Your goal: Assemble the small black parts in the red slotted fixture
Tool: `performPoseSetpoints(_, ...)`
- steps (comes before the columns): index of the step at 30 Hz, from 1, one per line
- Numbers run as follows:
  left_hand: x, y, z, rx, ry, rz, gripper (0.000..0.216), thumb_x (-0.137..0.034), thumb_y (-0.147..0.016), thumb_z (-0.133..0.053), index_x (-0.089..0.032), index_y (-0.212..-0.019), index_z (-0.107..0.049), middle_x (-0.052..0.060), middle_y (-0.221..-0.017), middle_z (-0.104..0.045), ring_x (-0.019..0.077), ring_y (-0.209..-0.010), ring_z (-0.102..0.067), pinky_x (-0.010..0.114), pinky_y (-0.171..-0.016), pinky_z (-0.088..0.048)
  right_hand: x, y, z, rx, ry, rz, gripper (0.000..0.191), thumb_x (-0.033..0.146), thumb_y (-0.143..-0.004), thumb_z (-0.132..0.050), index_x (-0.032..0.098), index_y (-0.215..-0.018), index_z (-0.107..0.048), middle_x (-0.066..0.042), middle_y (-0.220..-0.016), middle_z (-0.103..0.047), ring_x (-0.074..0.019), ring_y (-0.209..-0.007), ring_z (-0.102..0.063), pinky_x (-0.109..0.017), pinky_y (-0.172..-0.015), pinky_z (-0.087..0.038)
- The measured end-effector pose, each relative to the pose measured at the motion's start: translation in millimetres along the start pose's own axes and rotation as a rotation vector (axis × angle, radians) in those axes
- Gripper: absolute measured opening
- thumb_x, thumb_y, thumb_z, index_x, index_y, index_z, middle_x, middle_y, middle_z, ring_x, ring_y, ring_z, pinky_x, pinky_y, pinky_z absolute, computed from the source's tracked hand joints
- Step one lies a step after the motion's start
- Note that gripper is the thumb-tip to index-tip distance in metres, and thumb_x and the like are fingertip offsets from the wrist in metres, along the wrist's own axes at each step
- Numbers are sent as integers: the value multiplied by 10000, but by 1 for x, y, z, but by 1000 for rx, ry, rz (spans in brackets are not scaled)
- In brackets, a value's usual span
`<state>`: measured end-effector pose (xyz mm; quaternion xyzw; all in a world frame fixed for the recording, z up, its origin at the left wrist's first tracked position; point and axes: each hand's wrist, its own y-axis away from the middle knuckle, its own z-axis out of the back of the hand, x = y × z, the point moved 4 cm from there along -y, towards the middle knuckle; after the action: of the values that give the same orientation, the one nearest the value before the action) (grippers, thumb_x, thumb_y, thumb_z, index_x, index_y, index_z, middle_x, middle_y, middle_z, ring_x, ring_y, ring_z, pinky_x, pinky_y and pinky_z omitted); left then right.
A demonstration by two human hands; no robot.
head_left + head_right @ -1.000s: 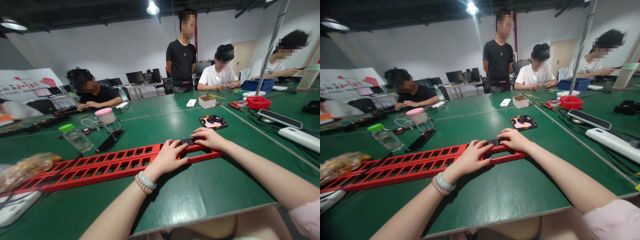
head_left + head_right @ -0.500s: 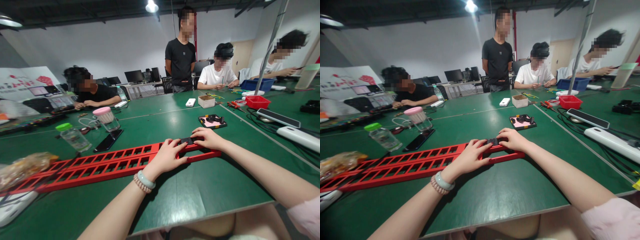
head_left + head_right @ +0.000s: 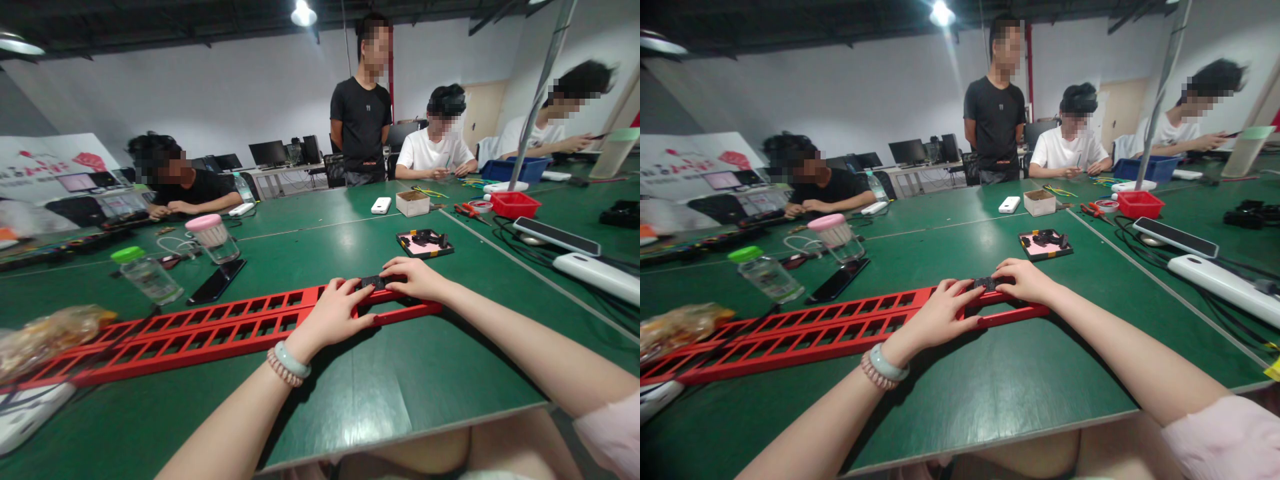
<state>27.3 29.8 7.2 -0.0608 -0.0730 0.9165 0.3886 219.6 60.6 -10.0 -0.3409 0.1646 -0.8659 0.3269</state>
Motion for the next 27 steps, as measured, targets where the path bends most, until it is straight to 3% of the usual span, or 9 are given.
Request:
performPoseSetpoints(18,0,-1,-1,-1,6,2,597,-602,-811,-474,-292,-1322,-462,102,-1332,-449,301,-1139,-374,479,-983,-331,1,0,0,4,-27,-21,250,193,-731,-631,207,-971,-701,-78,-1019,-669,-202,-972,-615,-372,-913,-458)
performPoseSetpoints(27,0,0,0,-2,13,6,592,-596,-809,-484,-286,-1313,-474,101,-1329,-455,302,-1138,-373,481,-980,-336,-5,0,-2,11,-68,-161,254,192,-701,-637,176,-954,-644,-45,-908,-689,-176,-811,-635,-325,-772,-498)
